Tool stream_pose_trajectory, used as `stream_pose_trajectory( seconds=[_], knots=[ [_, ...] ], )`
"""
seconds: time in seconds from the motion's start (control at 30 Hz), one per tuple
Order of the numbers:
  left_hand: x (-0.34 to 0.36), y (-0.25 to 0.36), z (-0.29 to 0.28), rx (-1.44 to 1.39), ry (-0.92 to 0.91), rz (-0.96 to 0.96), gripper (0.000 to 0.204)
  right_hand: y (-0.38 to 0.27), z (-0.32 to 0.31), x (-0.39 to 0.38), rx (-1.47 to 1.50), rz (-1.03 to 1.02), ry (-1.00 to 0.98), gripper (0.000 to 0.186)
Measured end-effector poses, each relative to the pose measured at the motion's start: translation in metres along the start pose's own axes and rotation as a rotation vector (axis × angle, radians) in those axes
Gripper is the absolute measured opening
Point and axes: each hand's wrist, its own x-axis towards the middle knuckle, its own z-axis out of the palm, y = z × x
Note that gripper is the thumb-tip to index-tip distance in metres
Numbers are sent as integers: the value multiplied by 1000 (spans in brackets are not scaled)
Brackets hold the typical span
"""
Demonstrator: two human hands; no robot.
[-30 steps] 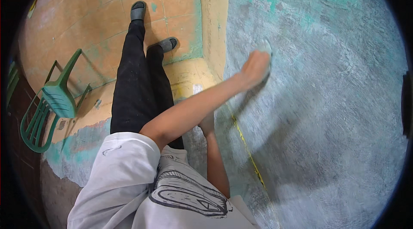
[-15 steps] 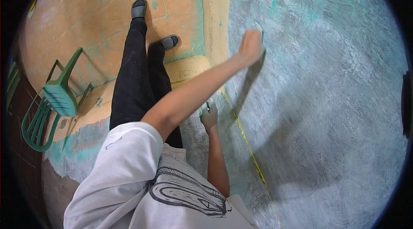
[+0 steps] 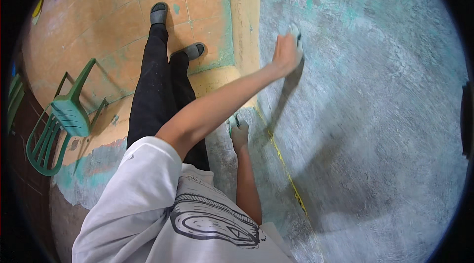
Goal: Apply plaster filler to a wall and smooth it using a putty knife and a sanding block.
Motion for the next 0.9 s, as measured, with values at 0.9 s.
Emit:
stream_pose_trajectory(
  seconds=[0.9],
  knots=[
    [64,-89,3,18,66,-12,22,3,13,11,-42,-29,-20,17]
  ],
)
